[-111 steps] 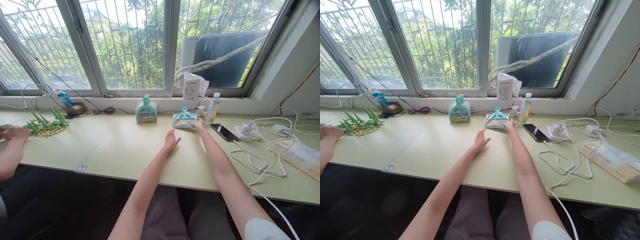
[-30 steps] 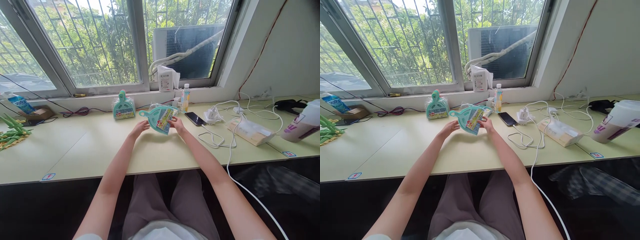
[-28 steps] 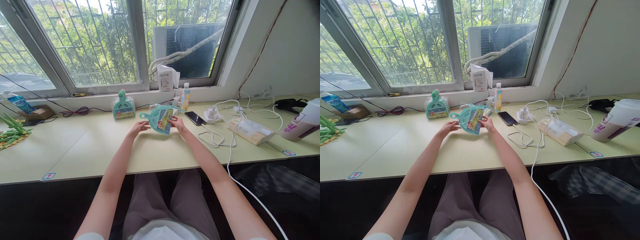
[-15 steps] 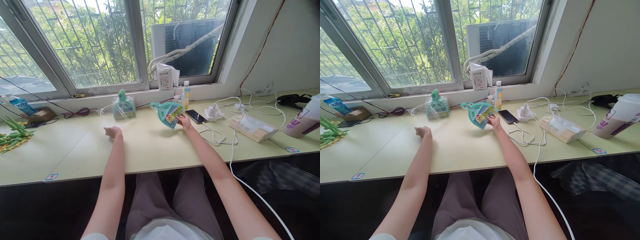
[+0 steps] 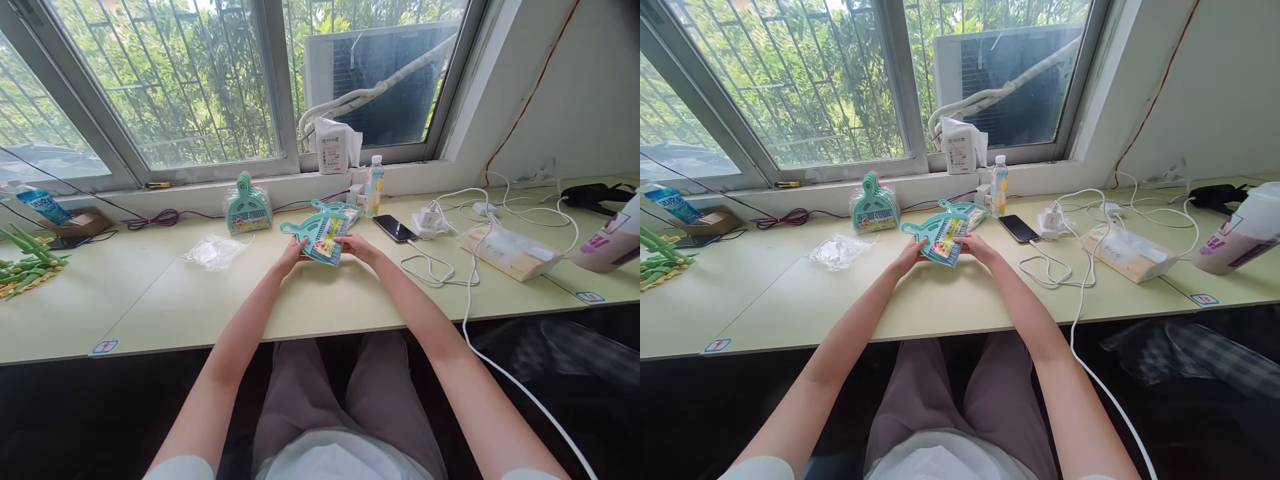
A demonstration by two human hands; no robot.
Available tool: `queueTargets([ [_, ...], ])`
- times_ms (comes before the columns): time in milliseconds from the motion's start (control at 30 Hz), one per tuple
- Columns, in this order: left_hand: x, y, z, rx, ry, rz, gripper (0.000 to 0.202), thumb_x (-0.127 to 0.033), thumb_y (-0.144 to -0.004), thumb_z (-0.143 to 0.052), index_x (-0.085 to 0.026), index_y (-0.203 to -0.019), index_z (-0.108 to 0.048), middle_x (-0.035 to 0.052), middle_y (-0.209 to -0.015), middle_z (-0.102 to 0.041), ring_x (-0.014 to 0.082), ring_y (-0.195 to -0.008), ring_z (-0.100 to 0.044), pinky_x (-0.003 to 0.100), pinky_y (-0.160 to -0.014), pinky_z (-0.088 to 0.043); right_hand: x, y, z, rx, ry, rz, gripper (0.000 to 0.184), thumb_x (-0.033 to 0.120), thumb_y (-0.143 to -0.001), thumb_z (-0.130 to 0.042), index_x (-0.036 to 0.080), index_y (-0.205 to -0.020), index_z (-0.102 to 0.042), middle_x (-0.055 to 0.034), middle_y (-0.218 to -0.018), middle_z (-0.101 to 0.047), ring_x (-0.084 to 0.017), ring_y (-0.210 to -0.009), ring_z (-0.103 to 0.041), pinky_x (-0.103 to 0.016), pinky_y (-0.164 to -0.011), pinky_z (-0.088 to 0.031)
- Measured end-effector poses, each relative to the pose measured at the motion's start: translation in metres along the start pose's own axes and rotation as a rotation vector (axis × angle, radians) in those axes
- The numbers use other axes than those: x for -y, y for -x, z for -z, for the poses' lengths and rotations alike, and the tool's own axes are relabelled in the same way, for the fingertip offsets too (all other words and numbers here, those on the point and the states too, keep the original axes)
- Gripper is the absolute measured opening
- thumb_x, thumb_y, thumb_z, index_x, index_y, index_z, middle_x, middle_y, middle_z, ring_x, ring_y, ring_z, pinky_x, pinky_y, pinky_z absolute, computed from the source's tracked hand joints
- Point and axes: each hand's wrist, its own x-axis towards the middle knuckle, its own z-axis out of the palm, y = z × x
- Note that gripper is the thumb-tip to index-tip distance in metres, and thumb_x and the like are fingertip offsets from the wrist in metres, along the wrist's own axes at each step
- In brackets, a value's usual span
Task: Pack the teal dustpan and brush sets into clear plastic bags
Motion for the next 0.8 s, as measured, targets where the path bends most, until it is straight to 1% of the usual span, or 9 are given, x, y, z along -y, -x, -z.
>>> queueTargets([
  [133,0.001,-0.007,0.018,-0.294,-0.062,-0.007,0.028,-0.043,-0.091,-0.049,-0.019,-0.102,-0.056,0.0025,-0.083,-0.065,0.0144,-0.068,-0.062,0.032,-0.07,-0.055,0.009,0.007,0.006,0.176,0.195,-0.188,0.017,0.027,-0.077,-0.076,0.012,-0.081,-0.068,-0.0107,-0.076,-0.074,-0.021,-0.066,-0.072,-0.032,-0.061,-0.061],
  [200,0.0,-0.012,0.027,-0.393,-0.062,-0.001,0.027,-0.042,-0.093,-0.044,-0.019,-0.097,-0.057,0.0029,-0.083,-0.064,0.0148,-0.071,-0.062,0.029,-0.068,-0.054,0.017,0.009,0.016,0.117,0.223,-0.135,0.019,0.03,-0.078,-0.075,0.013,-0.08,-0.067,-0.0092,-0.074,-0.074,-0.02,-0.063,-0.071,-0.03,-0.059,-0.059],
  [300,0.0,-0.014,0.034,-0.43,-0.049,0.009,0.027,-0.042,-0.092,-0.043,-0.019,-0.096,-0.057,0.003,-0.083,-0.064,0.0153,-0.072,-0.061,0.028,-0.067,-0.051,0.03,0.01,0.038,-0.299,0.109,0.142,0.025,0.04,-0.088,-0.062,0.016,-0.08,-0.065,-0.0051,-0.07,-0.072,-0.014,-0.057,-0.067,-0.023,-0.056,-0.055],
  [367,0.0,-0.013,0.034,-0.421,-0.054,0.018,0.028,-0.043,-0.091,-0.044,-0.019,-0.094,-0.057,0.0026,-0.079,-0.063,0.0153,-0.069,-0.06,0.028,-0.065,-0.05,0.035,0.01,0.054,-0.6,0.091,0.248,0.04,0.049,-0.094,-0.048,0.017,-0.075,-0.062,-0.0027,-0.061,-0.068,-0.011,-0.049,-0.063,-0.022,-0.052,-0.05],
  [467,-0.002,-0.01,0.027,-0.397,-0.094,0.033,0.027,-0.045,-0.09,-0.046,-0.019,-0.088,-0.056,0.0011,-0.073,-0.059,0.0147,-0.063,-0.056,0.027,-0.062,-0.047,0.033,0.011,0.059,-0.778,0.444,0.245,0.06,0.06,-0.095,-0.034,0.018,-0.058,-0.057,-0.0022,-0.047,-0.057,-0.014,-0.047,-0.059,-0.025,-0.054,-0.046],
  [567,-0.003,-0.007,0.014,-0.309,-0.145,-0.008,0.03,-0.047,-0.089,-0.049,-0.018,-0.082,-0.056,0.0007,-0.07,-0.057,0.0147,-0.063,-0.054,0.027,-0.064,-0.045,0.02,0.012,0.026,-0.675,0.959,0.331,0.061,0.056,-0.098,-0.031,0.018,-0.06,-0.061,-0.0047,-0.056,-0.063,-0.018,-0.062,-0.064,-0.027,-0.065,-0.044],
  [667,-0.001,-0.006,-0.001,-0.136,-0.179,-0.134,0.035,-0.05,-0.088,-0.051,-0.017,-0.08,-0.057,0.0017,-0.074,-0.059,0.0154,-0.07,-0.054,0.028,-0.07,-0.044,0.007,0.013,-0.029,-0.446,1.291,0.431,0.042,0.046,-0.099,-0.037,0.019,-0.089,-0.067,-0.007,-0.091,-0.072,-0.019,-0.083,-0.065,-0.025,-0.068,-0.043],
  [733,0.002,-0.004,-0.009,-0.089,-0.219,-0.198,0.035,-0.049,-0.089,-0.05,-0.017,-0.076,-0.055,0.0011,-0.073,-0.057,0.0148,-0.07,-0.051,0.027,-0.071,-0.043,0.002,0.016,-0.062,-0.41,1.436,0.46,0.032,0.044,-0.097,-0.046,0.018,-0.104,-0.063,-0.01,-0.104,-0.07,-0.021,-0.097,-0.063,-0.026,-0.071,-0.043],
  [800,0.004,-0.004,-0.013,-0.087,-0.272,-0.246,0.035,-0.046,-0.091,-0.048,-0.018,-0.071,-0.05,0.0,-0.071,-0.053,0.0139,-0.069,-0.048,0.027,-0.07,-0.041,0.001,0.02,-0.083,-0.434,1.543,0.427,0.033,0.043,-0.095,-0.047,0.016,-0.107,-0.061,-0.0137,-0.107,-0.069,-0.024,-0.1,-0.061,-0.028,-0.072,-0.043],
])
